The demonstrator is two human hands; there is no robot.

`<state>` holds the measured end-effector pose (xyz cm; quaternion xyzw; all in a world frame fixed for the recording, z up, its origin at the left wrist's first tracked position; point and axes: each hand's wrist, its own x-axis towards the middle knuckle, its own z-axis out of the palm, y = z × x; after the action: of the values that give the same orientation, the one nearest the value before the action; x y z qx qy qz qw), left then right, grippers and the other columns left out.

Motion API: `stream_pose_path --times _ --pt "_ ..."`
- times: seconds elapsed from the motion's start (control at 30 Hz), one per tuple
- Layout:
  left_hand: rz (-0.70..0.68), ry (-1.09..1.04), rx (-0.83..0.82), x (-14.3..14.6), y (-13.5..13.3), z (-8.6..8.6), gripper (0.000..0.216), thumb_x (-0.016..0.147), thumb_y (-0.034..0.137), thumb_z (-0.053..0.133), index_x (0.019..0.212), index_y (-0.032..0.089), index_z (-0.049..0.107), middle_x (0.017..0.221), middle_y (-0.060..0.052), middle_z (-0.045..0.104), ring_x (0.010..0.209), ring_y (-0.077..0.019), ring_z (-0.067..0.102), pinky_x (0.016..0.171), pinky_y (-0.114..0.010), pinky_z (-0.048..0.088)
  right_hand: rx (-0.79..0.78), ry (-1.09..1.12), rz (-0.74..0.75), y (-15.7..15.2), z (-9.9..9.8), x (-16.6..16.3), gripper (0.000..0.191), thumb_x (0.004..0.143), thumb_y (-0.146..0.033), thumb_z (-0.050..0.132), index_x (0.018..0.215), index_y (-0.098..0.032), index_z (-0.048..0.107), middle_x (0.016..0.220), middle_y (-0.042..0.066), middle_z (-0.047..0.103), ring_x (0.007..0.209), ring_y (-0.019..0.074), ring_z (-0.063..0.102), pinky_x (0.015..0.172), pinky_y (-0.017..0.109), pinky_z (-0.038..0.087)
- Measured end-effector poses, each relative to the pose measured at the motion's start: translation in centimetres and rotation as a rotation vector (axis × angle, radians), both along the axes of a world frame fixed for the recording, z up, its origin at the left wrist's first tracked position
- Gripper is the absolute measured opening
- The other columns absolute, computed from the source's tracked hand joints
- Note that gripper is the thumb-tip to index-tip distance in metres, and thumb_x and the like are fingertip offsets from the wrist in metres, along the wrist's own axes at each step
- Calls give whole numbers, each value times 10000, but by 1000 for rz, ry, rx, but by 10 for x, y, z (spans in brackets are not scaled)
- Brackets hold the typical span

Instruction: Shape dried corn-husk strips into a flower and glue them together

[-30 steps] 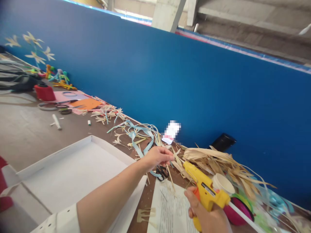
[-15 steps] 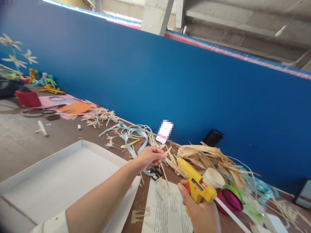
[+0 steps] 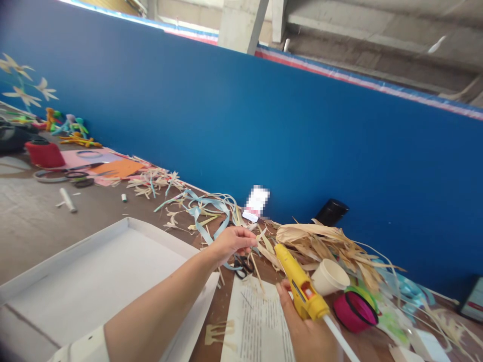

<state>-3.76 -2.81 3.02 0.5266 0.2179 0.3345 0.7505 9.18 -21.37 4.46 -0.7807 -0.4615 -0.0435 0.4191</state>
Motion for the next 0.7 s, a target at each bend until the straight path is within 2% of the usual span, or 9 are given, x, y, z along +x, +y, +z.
stream_pose_path --times 0.17,0.3,0.43,0.53,0.63,0.7 --pt "-6 2 4 0 0 1 316 556 329 781 741 115 640 600 -7 589 524 -65 525 465 -175 360 -121 -10 -100 0 2 2 420 637 -611 613 809 -242 716 844 50 704 824 283 638 756 358 476" --pt "-6 13 14 1 1 0 292 569 324 772 733 120 641 598 -4 588 523 -64 524 465 -175 362 -141 -16 -126 2 4 2 450 635 -628 598 823 -235 713 854 57 705 852 286 635 772 352 474" --pt "-3 64 39 1 2 -4 238 591 293 752 725 130 642 591 5 587 514 -61 518 481 -178 382 -217 42 -181 3 7 3 472 623 -650 591 837 -247 713 871 57 703 850 299 633 705 363 479" --pt "-29 198 88 0 3 -7 170 610 262 719 709 143 650 558 14 581 492 -61 499 486 -178 393 -254 113 -249 1 11 6 473 623 -649 595 850 -250 708 868 58 699 817 299 633 684 372 470" --pt "-71 386 164 -1 2 -9 122 595 230 695 687 155 667 520 22 565 492 -74 498 486 -175 405 -152 118 -206 -2 15 8 443 634 -599 620 861 -225 688 864 64 690 811 276 626 698 347 462" --pt "-109 500 201 0 1 -10 121 578 220 687 685 164 679 518 24 566 494 -79 497 492 -176 415 -138 128 -217 -3 15 9 406 653 -573 618 847 -222 681 775 54 677 730 249 620 650 329 460"
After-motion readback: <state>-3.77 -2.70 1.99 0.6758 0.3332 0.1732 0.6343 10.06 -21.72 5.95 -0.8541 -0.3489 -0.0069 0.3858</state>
